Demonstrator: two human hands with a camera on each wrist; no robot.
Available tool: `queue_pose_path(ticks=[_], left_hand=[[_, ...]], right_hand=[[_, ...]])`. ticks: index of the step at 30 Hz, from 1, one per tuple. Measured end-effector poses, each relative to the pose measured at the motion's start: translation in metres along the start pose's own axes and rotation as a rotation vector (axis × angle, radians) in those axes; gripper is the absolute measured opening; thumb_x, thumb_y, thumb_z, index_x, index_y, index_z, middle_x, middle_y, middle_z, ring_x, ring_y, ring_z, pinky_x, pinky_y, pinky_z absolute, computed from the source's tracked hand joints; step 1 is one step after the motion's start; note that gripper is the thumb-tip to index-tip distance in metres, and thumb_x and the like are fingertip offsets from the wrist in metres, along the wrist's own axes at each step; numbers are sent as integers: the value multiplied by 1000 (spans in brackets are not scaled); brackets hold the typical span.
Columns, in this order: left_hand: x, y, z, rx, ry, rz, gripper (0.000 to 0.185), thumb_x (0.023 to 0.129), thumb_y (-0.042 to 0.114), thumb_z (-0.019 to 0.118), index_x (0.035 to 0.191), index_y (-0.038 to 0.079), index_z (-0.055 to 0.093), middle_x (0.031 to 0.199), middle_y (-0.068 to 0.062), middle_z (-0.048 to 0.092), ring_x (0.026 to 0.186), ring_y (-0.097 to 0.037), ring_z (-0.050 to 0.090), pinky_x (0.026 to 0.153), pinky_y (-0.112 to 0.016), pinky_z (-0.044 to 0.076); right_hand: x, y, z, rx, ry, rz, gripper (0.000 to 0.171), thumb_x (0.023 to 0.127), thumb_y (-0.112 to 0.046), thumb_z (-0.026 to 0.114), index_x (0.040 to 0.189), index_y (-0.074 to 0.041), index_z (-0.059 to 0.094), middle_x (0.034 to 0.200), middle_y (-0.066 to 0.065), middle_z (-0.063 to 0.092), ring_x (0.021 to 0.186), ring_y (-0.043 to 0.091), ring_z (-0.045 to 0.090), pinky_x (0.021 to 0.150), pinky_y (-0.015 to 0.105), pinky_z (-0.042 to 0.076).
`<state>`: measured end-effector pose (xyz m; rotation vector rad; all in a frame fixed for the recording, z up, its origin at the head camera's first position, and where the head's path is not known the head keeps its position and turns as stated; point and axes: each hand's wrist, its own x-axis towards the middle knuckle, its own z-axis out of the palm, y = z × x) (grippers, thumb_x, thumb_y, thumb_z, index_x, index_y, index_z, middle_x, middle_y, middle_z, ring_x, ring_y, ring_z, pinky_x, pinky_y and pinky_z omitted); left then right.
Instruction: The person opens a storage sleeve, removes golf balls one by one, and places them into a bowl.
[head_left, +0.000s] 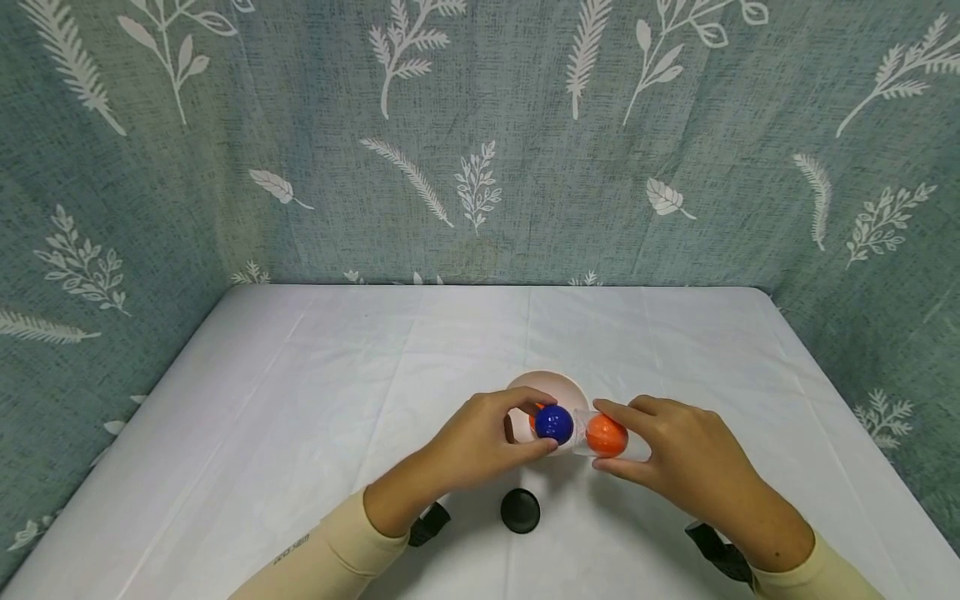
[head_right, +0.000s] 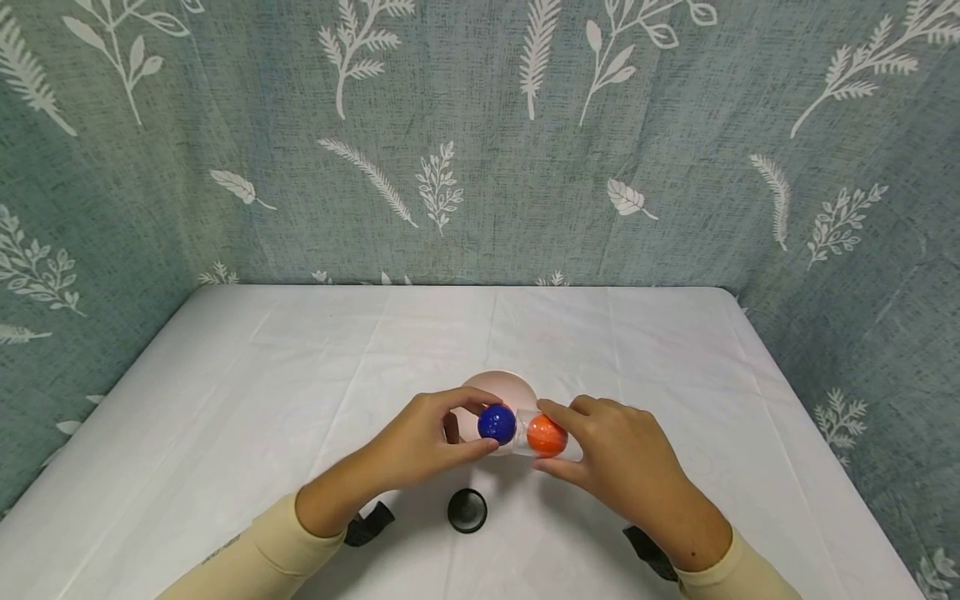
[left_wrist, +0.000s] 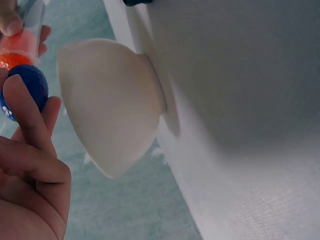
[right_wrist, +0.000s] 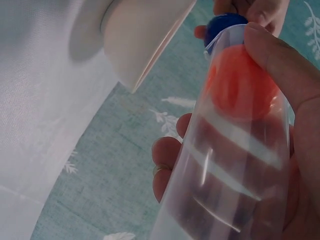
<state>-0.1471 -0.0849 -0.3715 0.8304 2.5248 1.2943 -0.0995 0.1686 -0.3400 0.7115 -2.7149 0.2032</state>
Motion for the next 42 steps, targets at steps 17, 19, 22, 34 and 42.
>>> queue_pose_path(ticks=[17,19,22,34,42], left_hand=[[4,-11,1,230,-18,-99,44,82,45,81,118,24,68,103,5,73,80,-6,60,67,-23,47],[5,-12,2,236,-23,-111,44,82,45,81,118,24,68,103,5,73,83,-7,60,68,-23,48],[5,-13,3,237,-29,-122,44,82,46,81,118,24,68,102,5,72,84,-7,61,69,-23,48],[6,-15,2,216,-64,-114,29,88,36,76,112,22,70,92,10,72,73,-3,59,63,-22,47],[6,-17,4,182,-56,-102,14,91,29,73,103,21,73,90,11,72,75,-2,61,66,-22,48]], right_hand=[[1,0,0,-2,-27,25,62,68,-53,87,122,-25,72,87,-4,70,63,4,53,52,21,44],[1,-1,0,0,-25,24,62,68,-53,87,122,-25,72,87,-4,70,63,4,53,52,21,44],[1,-1,1,5,-25,22,62,68,-53,87,122,-25,72,87,-4,70,63,4,54,52,22,44],[2,0,1,14,-62,42,62,70,-54,86,123,-26,71,89,-5,70,64,4,54,52,23,44],[2,0,2,19,-51,34,61,70,-54,86,122,-25,72,89,-4,71,63,4,54,52,23,43]])
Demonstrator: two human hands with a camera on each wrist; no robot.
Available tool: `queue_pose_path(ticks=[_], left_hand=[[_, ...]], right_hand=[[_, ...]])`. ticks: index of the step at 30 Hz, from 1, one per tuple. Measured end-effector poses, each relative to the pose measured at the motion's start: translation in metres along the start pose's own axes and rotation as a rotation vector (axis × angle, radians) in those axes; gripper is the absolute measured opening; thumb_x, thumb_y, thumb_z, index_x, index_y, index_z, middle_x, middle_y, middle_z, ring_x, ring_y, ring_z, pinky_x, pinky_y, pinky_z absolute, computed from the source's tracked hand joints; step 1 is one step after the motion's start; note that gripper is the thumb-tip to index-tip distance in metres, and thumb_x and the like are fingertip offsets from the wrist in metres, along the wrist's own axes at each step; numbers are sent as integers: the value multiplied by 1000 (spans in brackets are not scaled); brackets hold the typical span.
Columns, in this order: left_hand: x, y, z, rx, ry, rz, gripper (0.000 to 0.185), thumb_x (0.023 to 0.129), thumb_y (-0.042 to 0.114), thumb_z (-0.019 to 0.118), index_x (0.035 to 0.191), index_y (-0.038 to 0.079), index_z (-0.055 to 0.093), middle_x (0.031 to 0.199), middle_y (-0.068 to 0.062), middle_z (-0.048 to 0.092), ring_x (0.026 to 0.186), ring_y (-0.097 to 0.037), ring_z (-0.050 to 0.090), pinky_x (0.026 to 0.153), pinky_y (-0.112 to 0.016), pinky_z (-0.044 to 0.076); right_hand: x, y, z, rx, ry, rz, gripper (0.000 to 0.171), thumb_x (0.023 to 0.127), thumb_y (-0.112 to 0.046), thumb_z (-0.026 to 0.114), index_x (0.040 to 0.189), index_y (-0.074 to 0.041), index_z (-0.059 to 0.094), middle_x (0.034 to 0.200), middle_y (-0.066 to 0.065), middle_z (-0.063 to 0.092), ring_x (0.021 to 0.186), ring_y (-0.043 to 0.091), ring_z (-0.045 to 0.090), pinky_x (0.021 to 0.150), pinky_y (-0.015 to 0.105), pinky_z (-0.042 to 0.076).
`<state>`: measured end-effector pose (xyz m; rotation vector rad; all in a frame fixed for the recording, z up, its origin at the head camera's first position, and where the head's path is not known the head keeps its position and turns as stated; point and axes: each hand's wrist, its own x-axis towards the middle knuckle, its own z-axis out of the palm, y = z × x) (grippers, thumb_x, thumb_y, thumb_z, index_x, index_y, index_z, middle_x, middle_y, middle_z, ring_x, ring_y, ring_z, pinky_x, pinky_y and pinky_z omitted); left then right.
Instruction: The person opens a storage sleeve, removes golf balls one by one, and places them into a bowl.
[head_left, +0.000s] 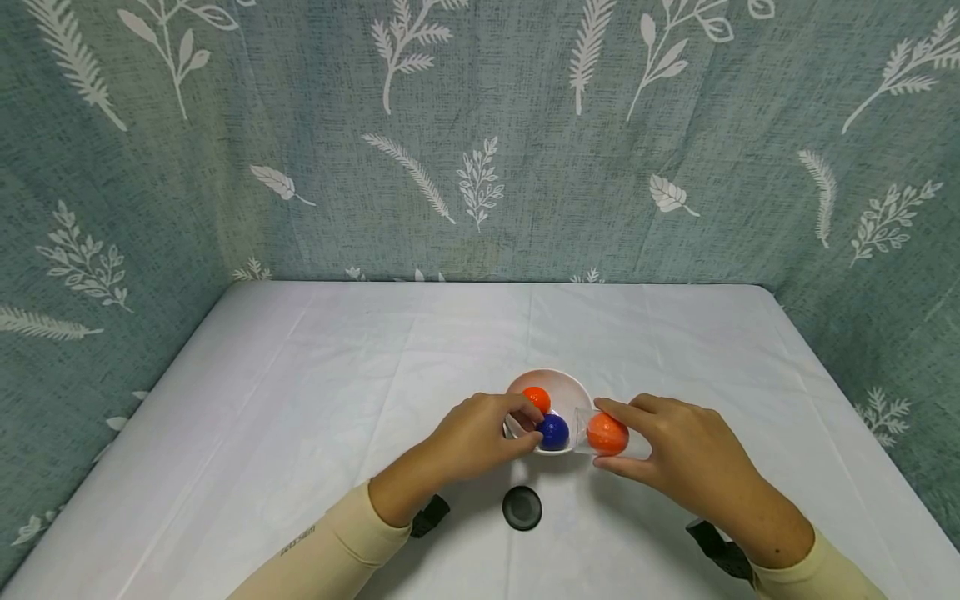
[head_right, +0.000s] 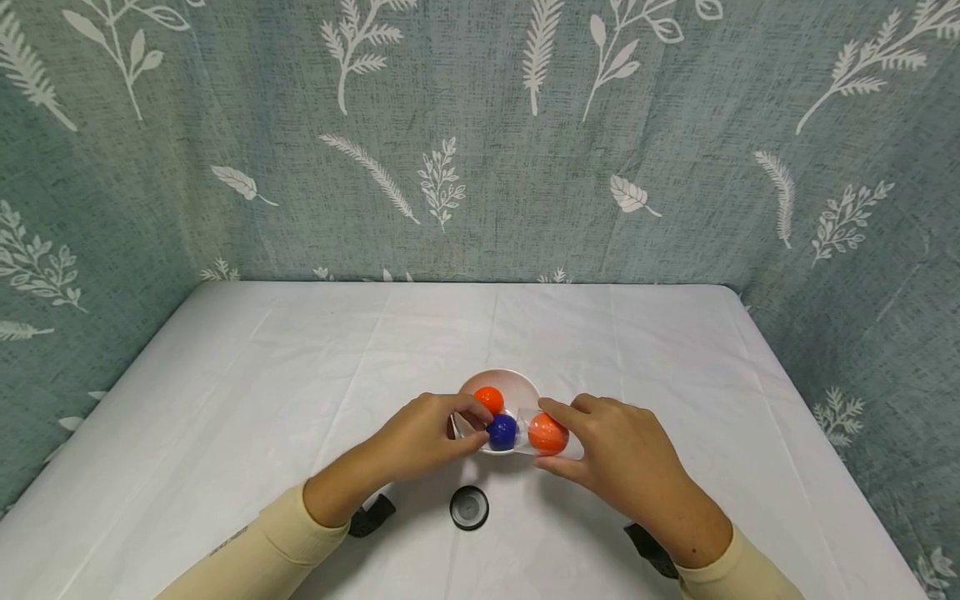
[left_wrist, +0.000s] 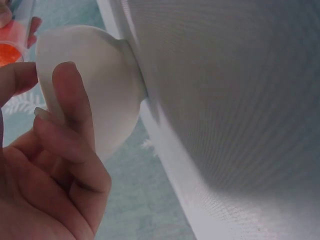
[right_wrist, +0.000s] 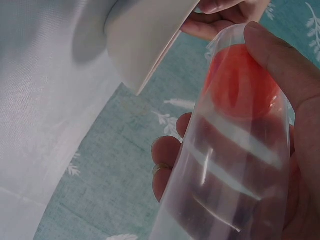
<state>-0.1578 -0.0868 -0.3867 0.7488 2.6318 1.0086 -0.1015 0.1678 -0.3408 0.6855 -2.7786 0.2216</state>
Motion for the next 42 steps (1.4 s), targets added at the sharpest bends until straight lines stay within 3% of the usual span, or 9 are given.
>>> queue_pose_path(ticks=[8,14,18,34,42], left_hand=[[0,0,0,16,30,25,17,92,31,72,106,21,73,94,12,72,79,-3,62,67,-21,49],[-3,5,-1,25,94,79,19,91,29,74,108,21,73,84,12,68,63,-4,53,57,-20,44],[-5,12,-2,-15,113,113,20,92,29,74,109,20,74,87,10,70,55,-3,49,52,-20,44],[-13,26,0,-161,77,238,25,93,27,73,117,20,72,101,11,71,61,-2,50,56,-19,48],[-15,29,0,-154,54,240,26,93,28,73,118,20,72,103,12,68,63,-2,49,57,-18,48]], right_hand=[[-1,0,0,-2,7,-4,62,69,-53,86,123,-25,72,88,-4,70,63,4,54,52,22,43],[-1,-1,1,3,33,-21,62,68,-52,87,121,-24,73,87,-4,70,62,3,51,51,20,42],[-2,-1,2,4,58,-39,62,67,-51,88,120,-22,73,86,-4,70,61,3,51,51,20,41],[-4,-4,1,-5,94,-58,68,66,-52,88,124,-21,69,92,1,74,66,10,64,54,25,51],[-4,-6,3,8,105,-104,62,68,-53,87,118,-21,72,89,-2,72,65,7,62,53,22,49]])
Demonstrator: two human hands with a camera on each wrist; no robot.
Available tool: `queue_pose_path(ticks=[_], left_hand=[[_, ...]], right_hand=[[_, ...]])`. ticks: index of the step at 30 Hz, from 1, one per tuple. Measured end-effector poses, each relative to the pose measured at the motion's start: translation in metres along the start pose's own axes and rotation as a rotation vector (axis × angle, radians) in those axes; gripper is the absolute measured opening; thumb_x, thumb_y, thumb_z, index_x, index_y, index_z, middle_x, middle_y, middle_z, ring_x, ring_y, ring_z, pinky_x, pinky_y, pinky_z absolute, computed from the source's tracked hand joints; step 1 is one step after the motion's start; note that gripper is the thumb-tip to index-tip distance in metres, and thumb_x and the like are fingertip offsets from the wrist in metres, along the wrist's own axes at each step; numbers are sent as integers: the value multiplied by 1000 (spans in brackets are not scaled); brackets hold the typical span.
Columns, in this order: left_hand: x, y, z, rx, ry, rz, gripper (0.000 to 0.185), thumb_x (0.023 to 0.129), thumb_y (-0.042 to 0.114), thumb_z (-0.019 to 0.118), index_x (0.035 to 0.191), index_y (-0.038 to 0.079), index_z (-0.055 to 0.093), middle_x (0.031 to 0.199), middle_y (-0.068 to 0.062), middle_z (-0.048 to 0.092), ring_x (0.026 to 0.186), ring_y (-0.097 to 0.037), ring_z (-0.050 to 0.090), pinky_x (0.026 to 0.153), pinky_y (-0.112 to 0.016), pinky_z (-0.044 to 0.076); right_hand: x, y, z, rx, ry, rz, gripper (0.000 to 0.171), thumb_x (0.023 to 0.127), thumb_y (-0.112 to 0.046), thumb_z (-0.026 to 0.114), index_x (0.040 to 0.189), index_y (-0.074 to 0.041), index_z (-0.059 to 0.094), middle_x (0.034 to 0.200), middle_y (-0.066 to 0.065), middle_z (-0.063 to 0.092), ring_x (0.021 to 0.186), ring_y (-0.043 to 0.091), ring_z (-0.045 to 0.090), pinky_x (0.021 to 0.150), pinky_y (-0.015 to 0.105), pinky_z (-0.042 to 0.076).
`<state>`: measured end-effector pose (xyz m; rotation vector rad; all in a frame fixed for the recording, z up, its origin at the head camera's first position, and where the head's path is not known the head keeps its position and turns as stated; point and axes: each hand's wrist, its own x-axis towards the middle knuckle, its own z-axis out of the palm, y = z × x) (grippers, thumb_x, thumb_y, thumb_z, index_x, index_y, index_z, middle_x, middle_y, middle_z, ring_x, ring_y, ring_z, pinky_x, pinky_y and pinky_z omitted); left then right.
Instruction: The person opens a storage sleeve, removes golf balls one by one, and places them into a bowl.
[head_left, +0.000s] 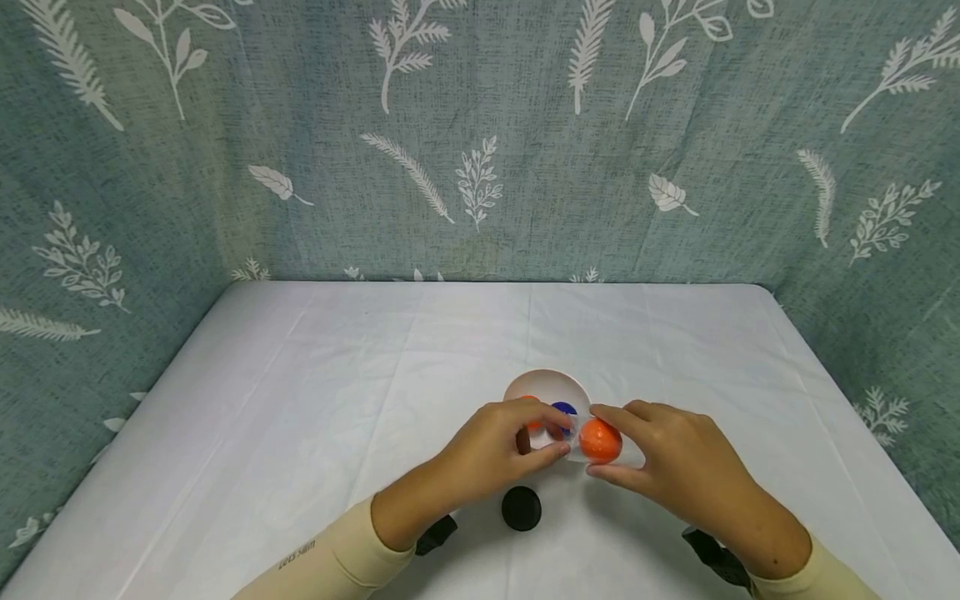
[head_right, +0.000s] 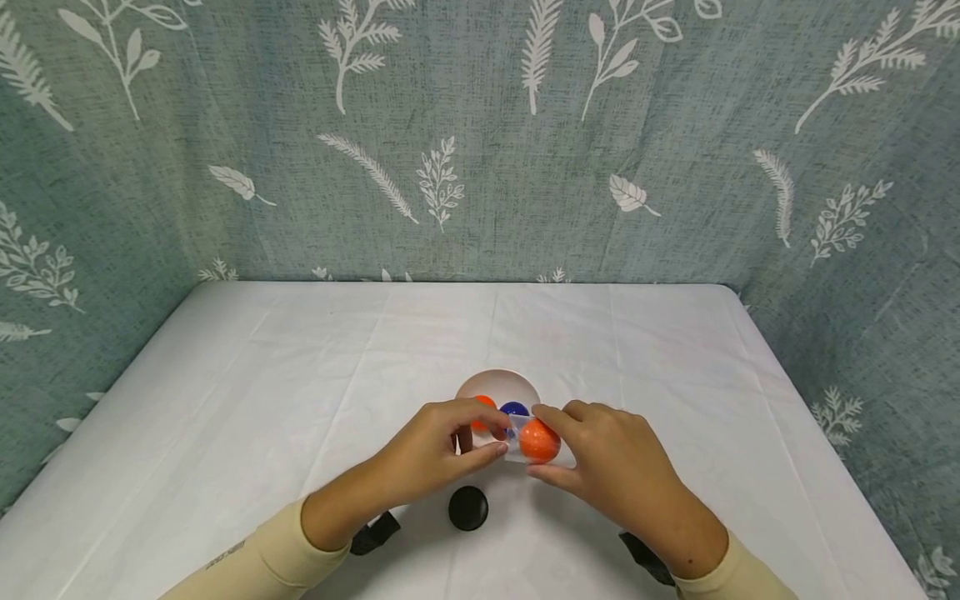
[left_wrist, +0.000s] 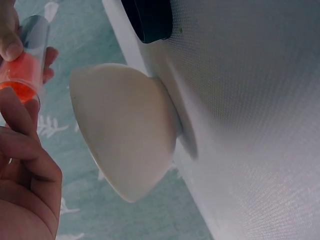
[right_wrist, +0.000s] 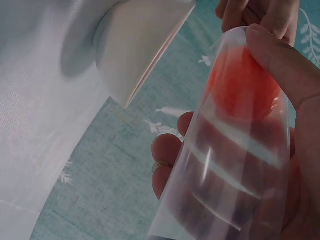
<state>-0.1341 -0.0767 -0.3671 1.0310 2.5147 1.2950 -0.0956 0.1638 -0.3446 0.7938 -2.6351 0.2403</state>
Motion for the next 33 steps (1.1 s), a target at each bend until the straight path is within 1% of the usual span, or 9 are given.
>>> queue_pose_path(ticks=[6,11,14,19,33], left_hand=[[0,1,0,18,4,12,24,92,26,74,116,20,73,100,11,68,62,-1,49,57,-17,47],[0,1,0,26,0,13,24,92,26,74,115,20,73,97,12,67,62,-1,49,57,-17,47],[0,0,1,29,-1,14,24,92,26,74,115,20,73,97,12,67,63,-1,50,58,-17,48],[0,0,1,32,-8,7,25,92,26,75,115,19,74,97,11,68,63,0,51,59,-17,49],[2,-1,2,45,-39,-25,25,91,26,75,115,18,75,96,11,72,61,-1,49,55,-17,47]], right_hand=[[0,-1,0,-10,4,-15,62,68,-54,87,119,-21,72,89,-2,72,66,9,63,53,23,51],[0,-2,-1,-13,-3,-7,66,67,-53,87,122,-21,70,92,0,74,70,12,68,56,27,54],[0,-3,-1,-7,-12,2,64,67,-53,87,119,-21,70,93,0,74,72,13,69,56,28,55],[0,-3,-1,-4,-13,-4,58,67,-53,87,113,-21,72,90,-3,72,68,10,65,54,25,52],[0,-3,-2,-43,-33,-8,60,65,-54,89,115,-25,74,83,-4,69,64,8,59,51,21,46]])
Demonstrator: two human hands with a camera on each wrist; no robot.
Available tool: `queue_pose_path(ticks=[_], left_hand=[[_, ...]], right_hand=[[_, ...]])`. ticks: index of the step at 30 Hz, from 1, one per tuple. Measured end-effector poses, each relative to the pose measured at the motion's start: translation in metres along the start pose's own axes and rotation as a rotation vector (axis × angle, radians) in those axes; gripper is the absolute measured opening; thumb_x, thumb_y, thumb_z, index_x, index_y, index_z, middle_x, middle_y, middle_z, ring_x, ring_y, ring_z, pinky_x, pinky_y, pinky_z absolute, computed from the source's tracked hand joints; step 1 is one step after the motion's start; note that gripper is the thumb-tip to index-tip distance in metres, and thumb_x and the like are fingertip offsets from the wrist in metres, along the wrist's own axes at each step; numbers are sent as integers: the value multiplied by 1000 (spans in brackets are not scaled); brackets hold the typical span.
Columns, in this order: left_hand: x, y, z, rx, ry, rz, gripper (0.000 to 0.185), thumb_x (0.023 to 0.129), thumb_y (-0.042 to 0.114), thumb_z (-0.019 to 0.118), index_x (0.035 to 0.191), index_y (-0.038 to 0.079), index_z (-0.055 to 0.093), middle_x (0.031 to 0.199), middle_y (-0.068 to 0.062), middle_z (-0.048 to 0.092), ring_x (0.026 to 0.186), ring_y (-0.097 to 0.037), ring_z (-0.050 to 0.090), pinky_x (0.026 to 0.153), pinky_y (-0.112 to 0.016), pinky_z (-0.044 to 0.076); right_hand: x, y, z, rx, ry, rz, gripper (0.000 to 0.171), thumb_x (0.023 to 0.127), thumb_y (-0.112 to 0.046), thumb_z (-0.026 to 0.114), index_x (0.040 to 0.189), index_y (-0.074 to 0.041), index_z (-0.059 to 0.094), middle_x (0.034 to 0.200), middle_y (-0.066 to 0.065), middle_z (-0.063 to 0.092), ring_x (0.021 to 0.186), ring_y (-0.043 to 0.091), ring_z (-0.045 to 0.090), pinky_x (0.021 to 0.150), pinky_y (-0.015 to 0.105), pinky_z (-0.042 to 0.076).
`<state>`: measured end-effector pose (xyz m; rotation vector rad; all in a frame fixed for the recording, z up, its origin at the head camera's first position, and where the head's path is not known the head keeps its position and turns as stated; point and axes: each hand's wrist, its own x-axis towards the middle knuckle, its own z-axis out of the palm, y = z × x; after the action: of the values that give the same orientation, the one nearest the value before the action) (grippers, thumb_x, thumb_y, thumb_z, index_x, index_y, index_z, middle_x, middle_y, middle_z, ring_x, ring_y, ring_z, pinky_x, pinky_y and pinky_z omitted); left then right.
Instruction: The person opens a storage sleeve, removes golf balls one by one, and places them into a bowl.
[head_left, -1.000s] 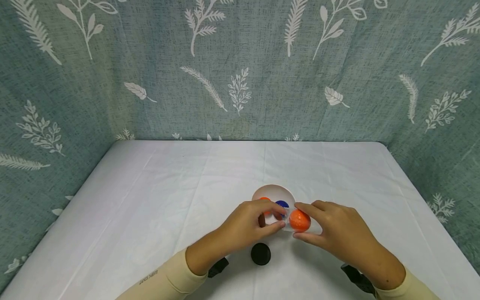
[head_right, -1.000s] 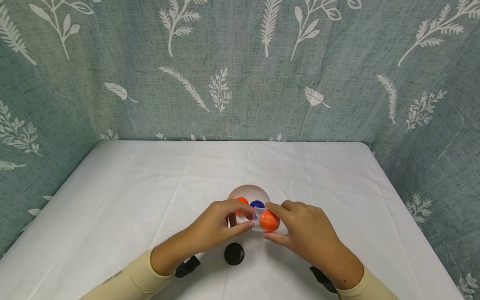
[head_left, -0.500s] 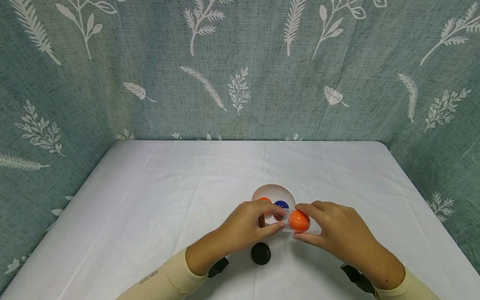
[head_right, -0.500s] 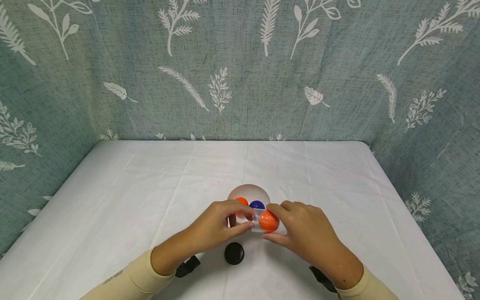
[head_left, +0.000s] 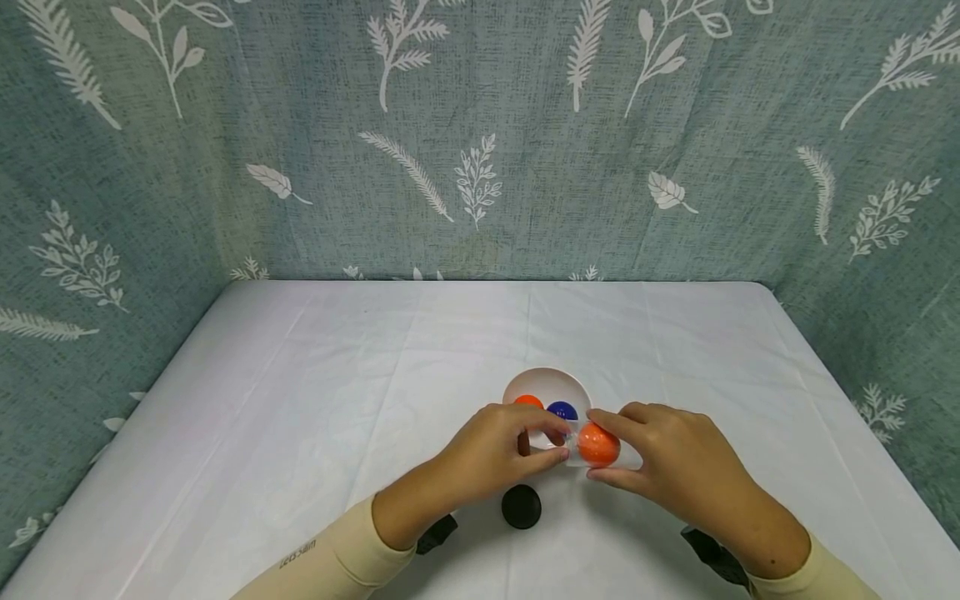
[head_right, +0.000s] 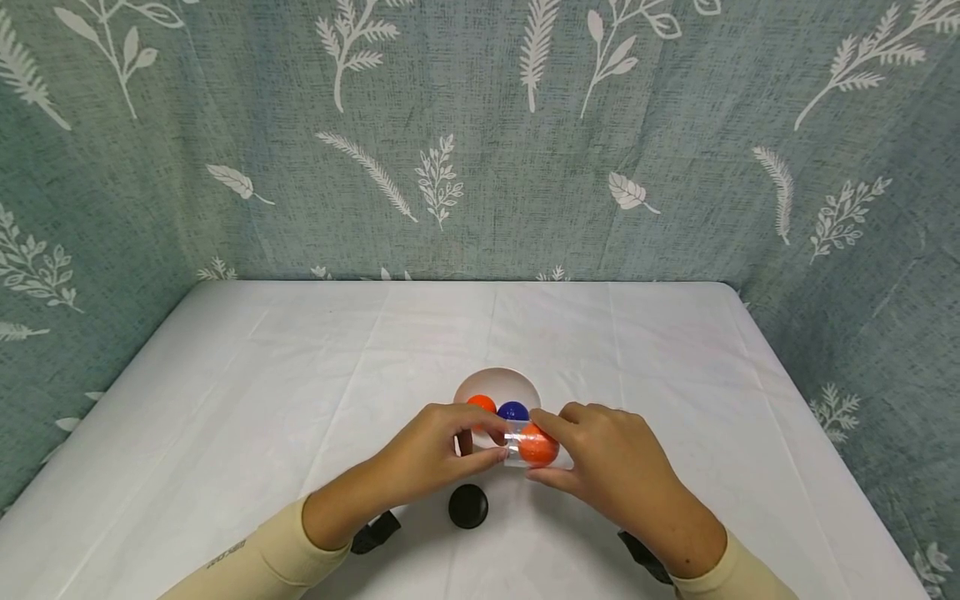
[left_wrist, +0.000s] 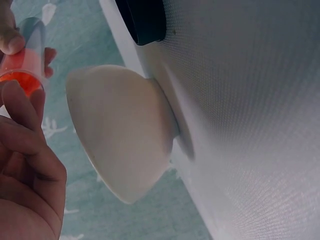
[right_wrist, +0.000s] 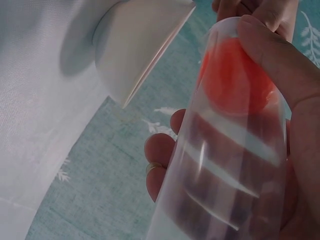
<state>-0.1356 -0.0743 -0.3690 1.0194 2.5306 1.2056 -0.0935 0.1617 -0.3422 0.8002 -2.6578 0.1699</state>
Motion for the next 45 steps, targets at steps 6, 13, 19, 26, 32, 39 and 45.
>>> queue_pose_path(ticks=[6,13,19,26,32,39,45], left_hand=[[1,0,1,8,-7,-1,25,91,25,75,115,18,75,96,10,73,60,-1,50,55,-17,47],[1,-1,1,14,-7,-2,27,91,26,76,117,21,74,95,11,73,59,0,49,55,-16,46],[1,-2,2,6,-11,-14,28,91,27,76,118,22,74,95,12,73,60,0,49,55,-16,47],[1,-3,1,-2,-15,-30,29,92,31,74,119,24,73,96,13,72,59,-2,50,55,-17,46],[0,-3,0,1,-2,-38,29,92,36,73,118,25,73,97,13,72,61,-3,51,56,-18,46],[0,-4,-1,-6,7,-34,33,91,36,75,121,23,72,101,15,71,59,-3,51,55,-18,47],[-1,-5,-1,-52,-8,-58,38,89,36,76,125,22,69,102,9,71,59,-4,53,56,-19,48]], right_hand=[[0,0,1,-12,9,-15,61,64,-54,89,115,-24,74,83,-4,70,64,8,60,51,22,47],[0,1,2,-26,53,-50,62,61,-53,91,113,-24,74,80,-5,69,61,8,58,49,21,44],[0,2,3,-35,72,-59,62,60,-54,91,112,-24,74,79,-5,68,59,8,58,48,20,42],[0,4,3,-42,74,-53,62,61,-54,90,113,-25,74,78,-5,68,58,8,58,47,21,42],[-1,6,3,-34,99,-65,63,60,-53,91,113,-24,74,78,-4,68,58,8,57,46,20,41],[-1,7,2,-39,95,-60,63,61,-53,90,114,-23,74,79,-3,68,58,8,57,47,19,41],[-1,7,1,-43,91,-55,63,61,-53,90,114,-23,74,79,-3,68,59,9,58,47,20,42]])
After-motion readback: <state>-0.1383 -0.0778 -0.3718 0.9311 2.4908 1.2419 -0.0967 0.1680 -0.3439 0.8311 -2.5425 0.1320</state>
